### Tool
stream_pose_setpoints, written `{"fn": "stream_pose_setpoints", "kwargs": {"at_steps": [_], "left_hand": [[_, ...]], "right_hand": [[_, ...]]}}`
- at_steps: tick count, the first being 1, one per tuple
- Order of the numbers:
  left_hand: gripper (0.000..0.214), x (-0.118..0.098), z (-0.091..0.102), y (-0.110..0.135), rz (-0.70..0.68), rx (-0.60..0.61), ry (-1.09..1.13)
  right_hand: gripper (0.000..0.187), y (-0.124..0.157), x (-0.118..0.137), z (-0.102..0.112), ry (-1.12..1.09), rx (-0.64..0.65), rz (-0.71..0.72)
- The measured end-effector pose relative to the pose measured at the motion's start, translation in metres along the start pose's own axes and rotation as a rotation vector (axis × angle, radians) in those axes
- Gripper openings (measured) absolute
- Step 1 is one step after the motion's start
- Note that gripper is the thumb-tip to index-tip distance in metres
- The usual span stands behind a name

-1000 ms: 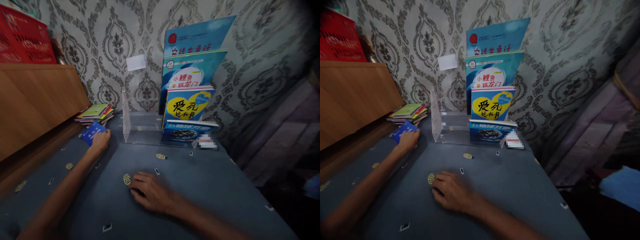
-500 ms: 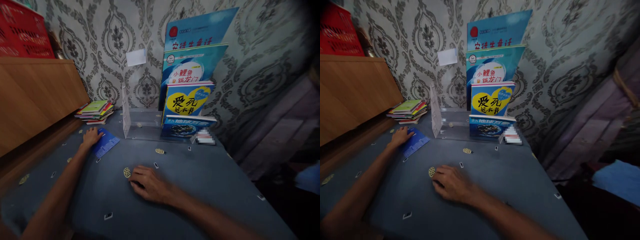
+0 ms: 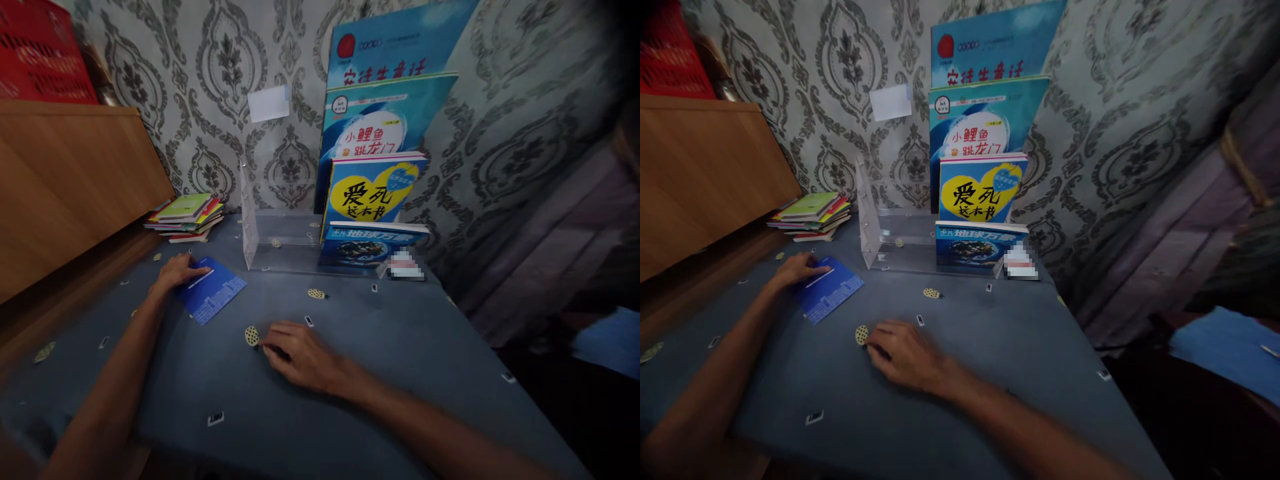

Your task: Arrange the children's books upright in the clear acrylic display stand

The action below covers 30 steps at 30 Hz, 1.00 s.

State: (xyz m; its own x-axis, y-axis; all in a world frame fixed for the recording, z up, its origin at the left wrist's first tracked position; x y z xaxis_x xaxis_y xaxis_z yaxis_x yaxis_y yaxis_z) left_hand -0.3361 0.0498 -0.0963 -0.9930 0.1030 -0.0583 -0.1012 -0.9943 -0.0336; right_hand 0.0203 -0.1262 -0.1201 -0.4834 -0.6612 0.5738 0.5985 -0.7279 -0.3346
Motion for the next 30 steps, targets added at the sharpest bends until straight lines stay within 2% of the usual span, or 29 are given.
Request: {"fn": "stream_pose_setpoints", "kwargs": {"at_steps": [4,9,14,21,30], "left_hand": [[0.068,-0.016,0.002,0.007,-0.073,0.045,0.024],[0.059,-0.051,0.013,0.019,-0.102,0.141,0.012],[0.052,-0.082,0.022,0.034,-0.207,0.246,-0.026],[0.053,-0.122,0.023,0.055,-0.347,0.299,-0.050],[0.043,-0.208,0.032,0.096,-0.518,0.320,-0.129]], "right_hand": [[0.014,0.003,-0.002,0.003,0.018,-0.051,-0.020],[0.014,0.009,-0.003,0.010,0.040,-0.070,-0.033],[0.015,0.023,-0.007,0.017,0.107,-0.084,-0.024],[0.021,0.044,0.001,0.025,0.320,-0.149,0.135],[0.015,0.060,0.005,0.034,0.336,-0.247,0.133]]}}
Point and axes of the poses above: each hand's wrist, its own y-axis away from the middle knuckle, its own z-axis out of the back of the hand, x = y × z, the point moved 1 cm from there along -y, towards the middle knuckle, and after that the axes turned 11 degrees about -z, right-handed, at the moved point
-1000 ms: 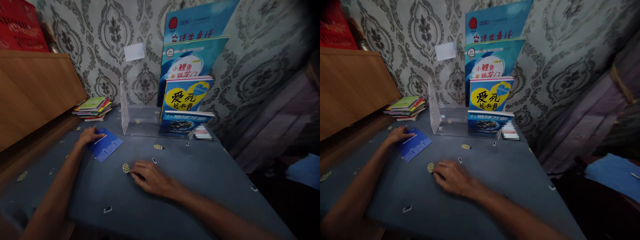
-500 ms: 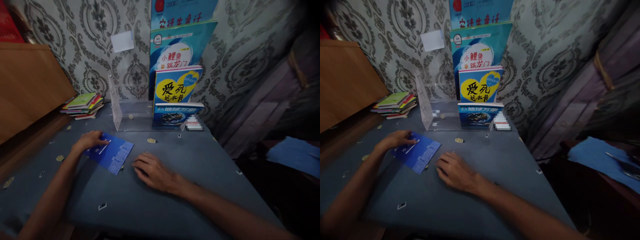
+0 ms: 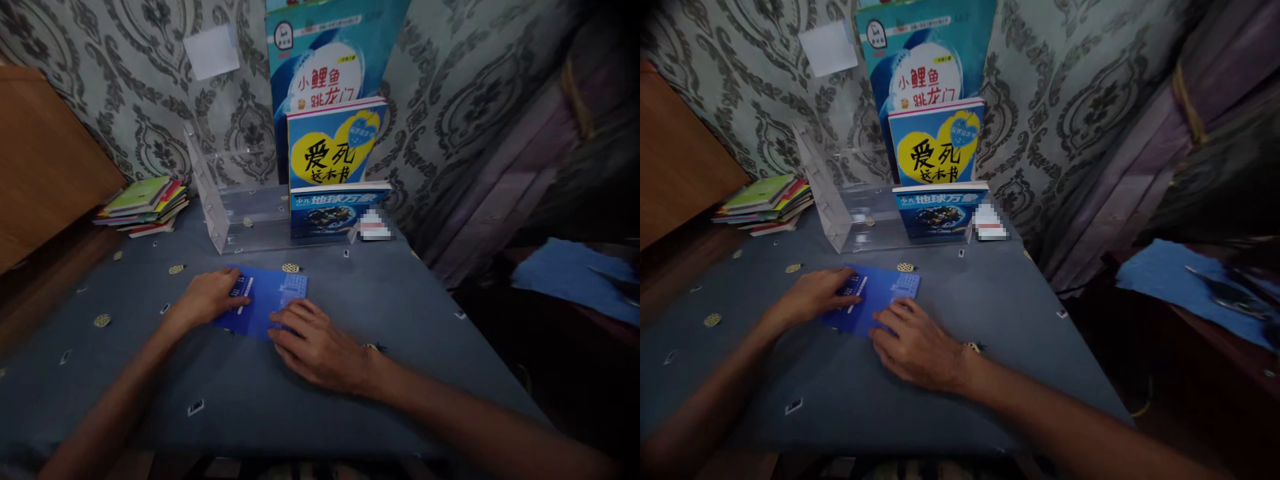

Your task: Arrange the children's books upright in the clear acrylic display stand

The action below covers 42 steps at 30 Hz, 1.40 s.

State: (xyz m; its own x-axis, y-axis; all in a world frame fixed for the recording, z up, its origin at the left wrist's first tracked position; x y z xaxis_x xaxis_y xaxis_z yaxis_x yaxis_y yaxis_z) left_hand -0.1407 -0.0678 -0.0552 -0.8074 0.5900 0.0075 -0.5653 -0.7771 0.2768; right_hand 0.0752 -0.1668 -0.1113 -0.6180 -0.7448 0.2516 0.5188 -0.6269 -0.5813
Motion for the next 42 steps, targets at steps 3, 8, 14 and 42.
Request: {"fn": "stream_pose_setpoints", "kwargs": {"at_steps": [3,8,14,42], "left_hand": [[0.036,-0.029,-0.002,-0.004,-0.042,-0.064,0.006],[0.023,-0.057,-0.016,-0.020,-0.228,-0.191,0.346],[0.022,-0.065,-0.025,-0.031,-0.270,-0.311,0.281],[0.044,-0.080,-0.062,-0.026,-0.325,-0.420,-0.159]], "right_hand": [[0.014,0.004,-0.003,0.003,0.017,-0.011,-0.049],[0.017,0.010,-0.009,0.005,0.065,0.035,-0.114],[0.013,0.011,-0.014,0.005,0.064,0.149,-0.231],[0.055,0.058,-0.072,0.031,0.416,0.239,-0.611]]}}
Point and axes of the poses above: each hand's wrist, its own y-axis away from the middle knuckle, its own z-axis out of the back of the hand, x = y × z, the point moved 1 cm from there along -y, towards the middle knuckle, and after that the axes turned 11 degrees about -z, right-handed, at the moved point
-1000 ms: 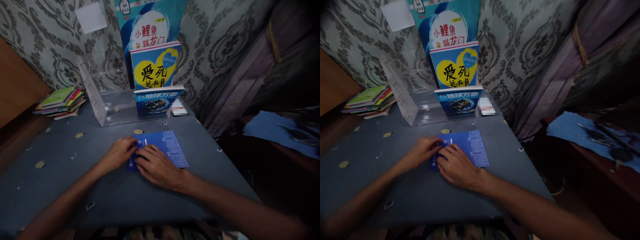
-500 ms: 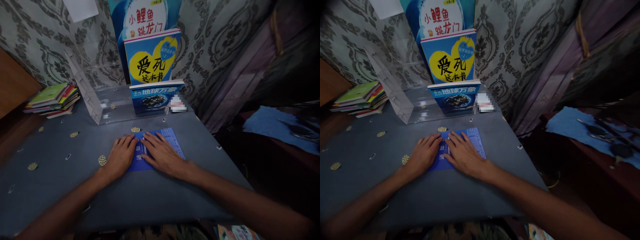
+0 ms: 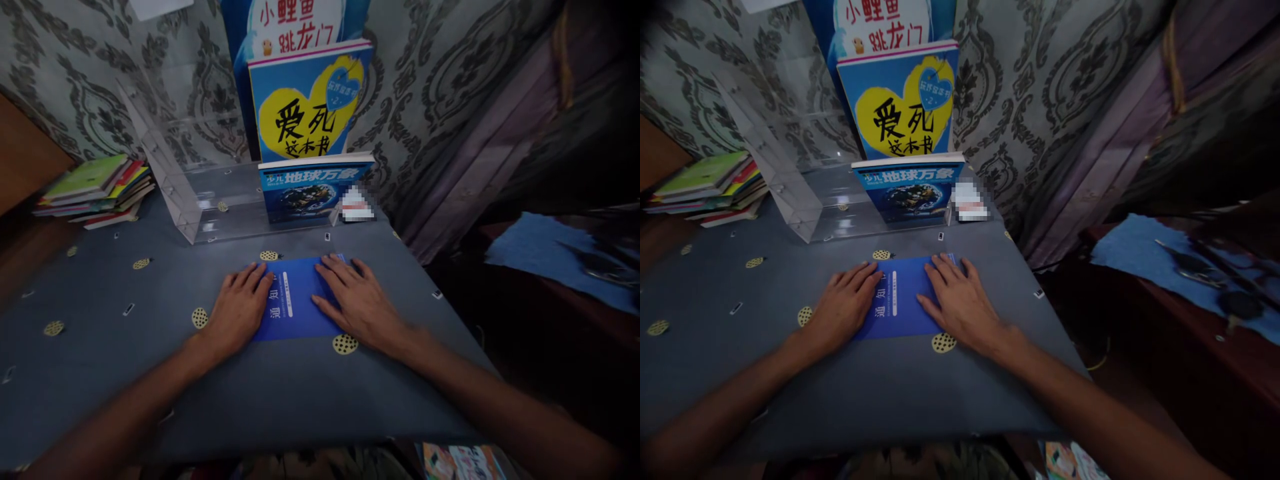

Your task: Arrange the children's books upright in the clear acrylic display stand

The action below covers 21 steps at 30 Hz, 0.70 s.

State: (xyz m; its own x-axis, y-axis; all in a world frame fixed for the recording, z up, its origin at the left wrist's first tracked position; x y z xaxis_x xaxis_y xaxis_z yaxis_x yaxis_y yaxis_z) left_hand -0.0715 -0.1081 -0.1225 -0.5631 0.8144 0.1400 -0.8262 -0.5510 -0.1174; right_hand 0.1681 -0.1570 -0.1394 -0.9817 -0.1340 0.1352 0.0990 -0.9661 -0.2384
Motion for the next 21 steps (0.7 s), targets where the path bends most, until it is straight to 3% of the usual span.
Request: {"fn": "stream_pose_setpoints", "kwargs": {"at_steps": [14,21], "left_hand": [[0.040,-0.0015,0.0046,-0.0002,0.031,-0.022,-0.009],[0.041,-0.0088,0.0089,0.0051,-0.164,-0.047,0.137]], "right_hand": [[0.052,-0.0004,-0.0004,-0.0001,-0.059,0.008,0.011],[0.049,-0.0001,0.0041,0.0026,-0.043,0.021,0.006]]}}
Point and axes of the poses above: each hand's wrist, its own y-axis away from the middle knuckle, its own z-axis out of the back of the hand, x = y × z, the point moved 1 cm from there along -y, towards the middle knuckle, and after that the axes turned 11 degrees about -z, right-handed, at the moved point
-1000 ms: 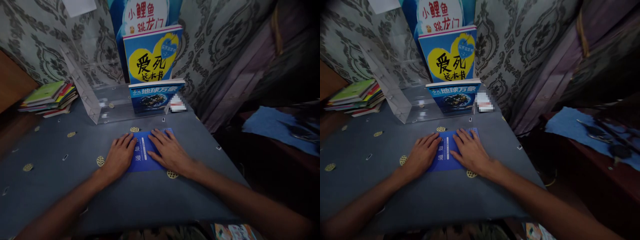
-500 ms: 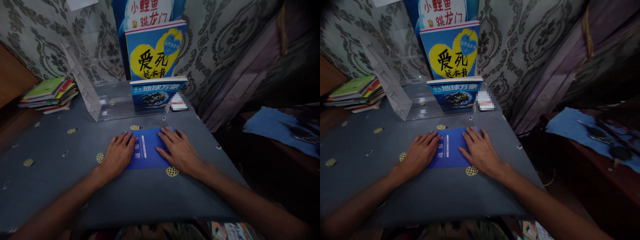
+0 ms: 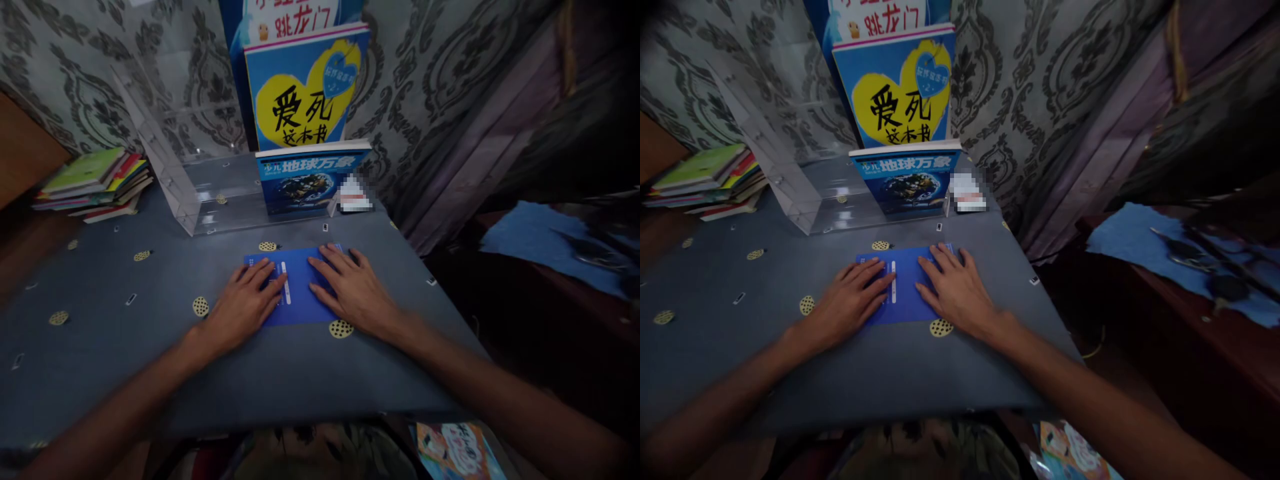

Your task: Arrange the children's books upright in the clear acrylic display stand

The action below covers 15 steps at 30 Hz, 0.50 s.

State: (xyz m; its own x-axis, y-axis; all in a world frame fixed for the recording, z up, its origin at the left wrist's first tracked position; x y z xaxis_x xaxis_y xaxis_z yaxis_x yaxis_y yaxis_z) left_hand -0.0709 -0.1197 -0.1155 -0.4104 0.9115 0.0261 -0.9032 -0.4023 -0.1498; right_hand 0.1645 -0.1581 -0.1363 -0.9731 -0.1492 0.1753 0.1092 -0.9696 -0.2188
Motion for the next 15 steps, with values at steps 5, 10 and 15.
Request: {"fn": "stream_pose_setpoints", "kwargs": {"at_steps": [5,10,15], "left_hand": [[0.043,-0.013,-0.002,0.001,-0.178,0.013,0.123],[0.042,-0.013,-0.004,0.000,-0.169,0.006,0.165],[0.040,-0.011,-0.007,0.001,-0.157,-0.002,0.203]], "right_hand": [[0.048,0.000,-0.002,0.003,-0.018,0.010,0.000],[0.042,0.012,-0.016,0.008,-0.094,-0.014,0.003],[0.035,0.047,-0.024,0.014,-0.201,-0.086,0.014]]}}
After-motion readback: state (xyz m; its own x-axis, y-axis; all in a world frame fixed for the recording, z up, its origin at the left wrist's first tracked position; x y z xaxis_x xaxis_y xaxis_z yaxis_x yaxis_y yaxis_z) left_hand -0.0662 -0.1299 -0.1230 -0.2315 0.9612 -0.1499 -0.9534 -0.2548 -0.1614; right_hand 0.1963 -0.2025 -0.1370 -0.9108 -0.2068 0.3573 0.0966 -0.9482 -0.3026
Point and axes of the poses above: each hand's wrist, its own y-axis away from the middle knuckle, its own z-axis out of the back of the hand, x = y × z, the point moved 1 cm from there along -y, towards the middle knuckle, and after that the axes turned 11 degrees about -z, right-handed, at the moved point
